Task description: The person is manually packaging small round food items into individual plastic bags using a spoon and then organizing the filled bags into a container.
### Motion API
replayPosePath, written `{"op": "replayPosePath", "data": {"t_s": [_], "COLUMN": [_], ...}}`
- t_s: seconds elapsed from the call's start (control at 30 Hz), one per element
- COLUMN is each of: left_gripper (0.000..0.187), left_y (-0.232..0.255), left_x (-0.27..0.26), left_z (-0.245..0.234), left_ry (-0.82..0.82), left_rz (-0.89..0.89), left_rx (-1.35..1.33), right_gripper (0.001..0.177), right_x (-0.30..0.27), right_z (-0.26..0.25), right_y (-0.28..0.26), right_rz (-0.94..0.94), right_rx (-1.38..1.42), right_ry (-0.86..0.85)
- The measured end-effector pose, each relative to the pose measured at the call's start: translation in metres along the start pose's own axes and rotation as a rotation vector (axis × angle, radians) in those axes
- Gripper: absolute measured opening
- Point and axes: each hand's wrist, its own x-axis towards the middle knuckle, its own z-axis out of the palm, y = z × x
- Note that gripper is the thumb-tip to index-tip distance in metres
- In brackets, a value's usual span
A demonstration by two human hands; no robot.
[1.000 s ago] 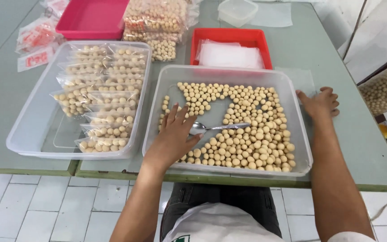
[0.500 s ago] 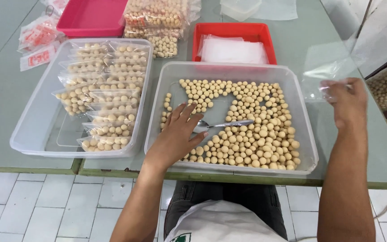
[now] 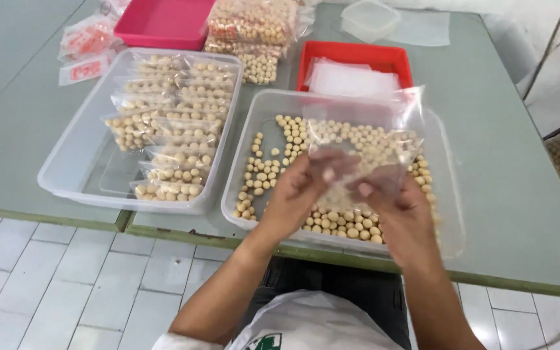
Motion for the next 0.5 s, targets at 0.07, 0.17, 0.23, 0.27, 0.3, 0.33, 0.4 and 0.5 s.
{"op": "replayPosePath", "data": {"t_s": [0.07, 0.17, 0.23, 0.27, 0.3, 0.33, 0.4, 0.5], "left_gripper": [0.023, 0.015, 0.013, 0.009, 0.008, 0.008, 0.011, 0.012], "left_y": [-0.003, -0.010, -0.016, -0.018, -0.020, -0.018, -0.012, -0.008], "left_x": [0.004, 0.007, 0.005, 0.003, 0.001, 0.000, -0.003, 0.000], "left_z": [-0.006, -0.018, -0.024, -0.025, -0.027, -0.025, -0.019, -0.018], "left_ry": [0.104, 0.218, 0.224, 0.208, 0.191, 0.188, 0.080, 0.004], "left_rz": [-0.020, -0.037, -0.046, -0.045, -0.043, -0.045, -0.006, 0.159], "left_rx": [0.056, 0.225, 0.339, 0.439, 0.539, 0.540, 0.739, 0.895], "right_gripper": [0.016, 0.031, 0.042, 0.050, 0.059, 0.059, 0.083, 0.069], "right_x": [0.002, 0.007, 0.010, 0.012, 0.015, 0.014, 0.013, 0.021], "right_z": [-0.012, -0.021, -0.020, -0.018, -0.017, -0.016, -0.016, -0.016], "right_y": [0.019, 0.027, 0.019, 0.011, 0.003, -0.001, -0.009, -0.026], "right_rz": [0.028, 0.064, 0.082, -0.002, -0.085, -0.084, -0.363, -0.301], "right_rx": [-0.041, -0.080, -0.077, -0.145, -0.213, -0.212, -0.547, -0.631], "right_ry": [-0.091, -0.160, -0.131, -0.100, -0.069, -0.066, -0.123, -0.306]}}
